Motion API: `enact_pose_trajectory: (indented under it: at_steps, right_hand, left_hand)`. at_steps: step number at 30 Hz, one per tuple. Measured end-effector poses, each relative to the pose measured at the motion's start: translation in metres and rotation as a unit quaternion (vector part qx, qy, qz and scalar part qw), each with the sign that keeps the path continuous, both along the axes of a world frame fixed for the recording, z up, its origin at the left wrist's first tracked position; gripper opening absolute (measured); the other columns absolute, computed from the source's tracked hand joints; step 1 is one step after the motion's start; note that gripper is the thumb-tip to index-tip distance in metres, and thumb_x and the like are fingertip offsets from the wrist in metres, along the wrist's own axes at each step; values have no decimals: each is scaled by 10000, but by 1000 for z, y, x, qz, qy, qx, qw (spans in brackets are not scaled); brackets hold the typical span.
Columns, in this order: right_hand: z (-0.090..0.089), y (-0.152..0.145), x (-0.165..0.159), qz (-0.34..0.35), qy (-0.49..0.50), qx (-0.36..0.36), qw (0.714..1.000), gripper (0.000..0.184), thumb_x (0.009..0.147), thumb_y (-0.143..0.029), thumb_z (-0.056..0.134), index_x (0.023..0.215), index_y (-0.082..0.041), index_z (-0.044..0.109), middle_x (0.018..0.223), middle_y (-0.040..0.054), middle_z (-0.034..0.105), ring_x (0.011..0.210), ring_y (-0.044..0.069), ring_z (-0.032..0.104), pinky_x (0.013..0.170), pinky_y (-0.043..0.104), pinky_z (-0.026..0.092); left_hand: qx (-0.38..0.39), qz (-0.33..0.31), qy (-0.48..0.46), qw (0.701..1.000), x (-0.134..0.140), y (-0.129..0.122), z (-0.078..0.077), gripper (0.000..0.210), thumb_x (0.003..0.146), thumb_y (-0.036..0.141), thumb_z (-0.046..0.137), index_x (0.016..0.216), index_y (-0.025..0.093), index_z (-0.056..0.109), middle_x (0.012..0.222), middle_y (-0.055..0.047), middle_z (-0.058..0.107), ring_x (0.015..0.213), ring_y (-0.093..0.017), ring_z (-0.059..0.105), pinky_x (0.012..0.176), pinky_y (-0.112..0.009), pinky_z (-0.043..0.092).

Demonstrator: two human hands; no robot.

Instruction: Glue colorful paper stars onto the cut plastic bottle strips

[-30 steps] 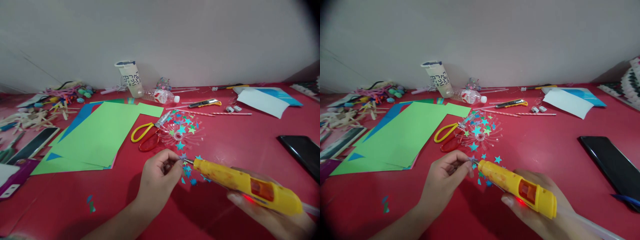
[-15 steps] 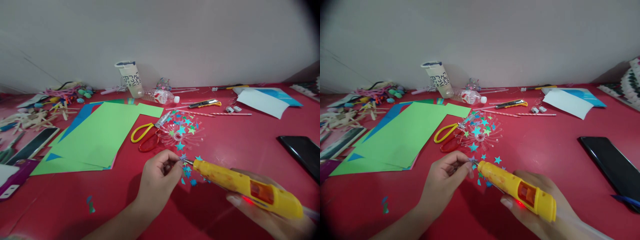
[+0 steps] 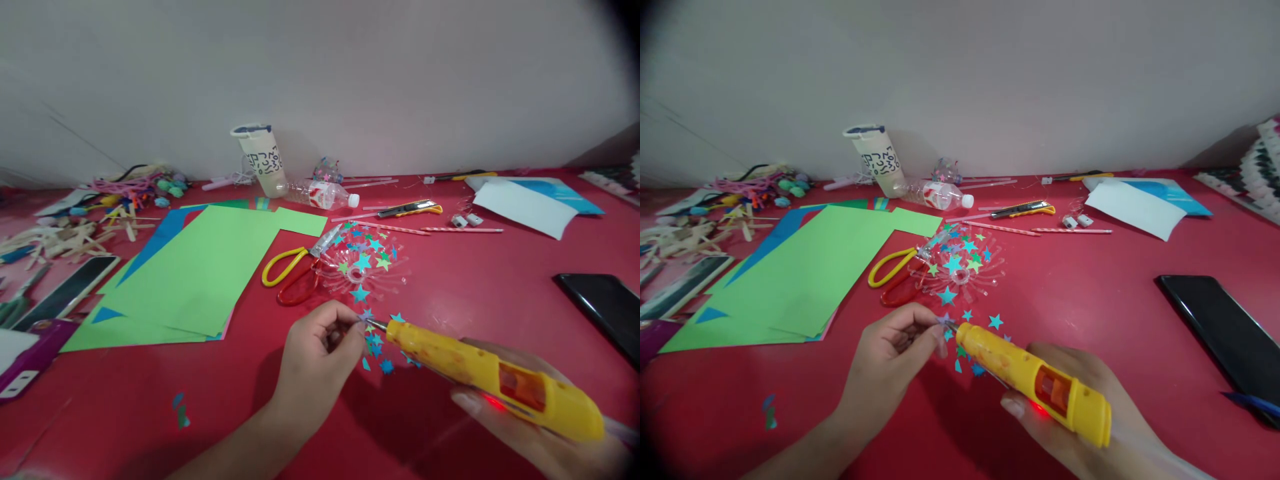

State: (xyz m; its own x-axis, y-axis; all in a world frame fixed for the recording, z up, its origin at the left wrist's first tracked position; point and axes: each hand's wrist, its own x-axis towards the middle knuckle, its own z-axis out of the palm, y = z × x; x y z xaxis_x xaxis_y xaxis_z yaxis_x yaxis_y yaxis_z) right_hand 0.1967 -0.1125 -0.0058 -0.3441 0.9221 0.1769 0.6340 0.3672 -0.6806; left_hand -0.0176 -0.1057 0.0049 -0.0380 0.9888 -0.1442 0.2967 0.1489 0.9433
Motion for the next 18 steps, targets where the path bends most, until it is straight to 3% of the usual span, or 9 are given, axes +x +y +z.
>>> enact_pose_trajectory:
  at_steps: [3,6,8,11,12,13,14,18]
  right_hand:
    - [6,-1,-5,-14,23,-10,1000,312,754,-419,531,505,-256,439,412,-33,492,303,147,462,287,251,398]
    - [8,-3,-7,-42,51,-22,998,328,723,-435,565,484,-256,429,392,-39,484,287,147,447,274,249,398]
    - [5,-3,-3,-57,75,-40,995,289,703,-453,592,517,-262,480,424,-34,534,312,157,487,286,244,427]
    - [0,0,13,-76,117,-81,987,196,687,-463,630,744,-276,619,607,-1,666,473,199,621,406,250,527]
    - [-2,2,20,-48,127,-120,983,195,709,-443,624,790,-266,633,637,13,677,498,203,632,420,248,531]
    - [-2,5,28,-2,118,-177,977,170,751,-417,595,755,-252,638,569,10,645,447,183,600,362,225,489]
    - [-1,8,35,-9,110,-208,972,199,790,-409,554,725,-240,637,531,7,605,413,161,559,331,211,447]
    - [4,23,50,32,134,-301,943,193,820,-349,514,805,-209,646,660,27,631,438,111,524,379,189,413]
  left_hand:
    - [65,-13,70,995,-1,-1,-3,130,808,219,512,687,188,549,549,44,505,490,-88,418,469,-213,329]
    - [176,-30,178,968,-2,-4,-6,100,802,174,518,719,184,572,537,58,448,460,-74,348,468,-216,304]
    - [216,-45,200,955,-4,-6,-5,96,804,164,516,735,181,581,557,51,475,465,-72,359,487,-218,315]
    - [168,-59,137,974,-5,-7,-1,124,836,209,492,747,184,574,608,22,558,520,-91,455,514,-222,354]
    - [133,-62,107,983,-5,-7,1,139,845,230,485,745,186,571,623,14,576,544,-99,481,522,-222,365]
    - [98,-65,77,990,-5,-7,2,150,851,248,484,743,188,568,632,10,588,555,-103,491,523,-221,372]
    - [62,-69,50,994,-4,-7,4,154,852,260,489,740,190,567,637,10,595,560,-104,493,524,-219,375]
    - [-28,-90,-51,994,-1,-6,5,144,849,282,513,754,188,566,643,18,609,569,-88,489,539,-203,373]
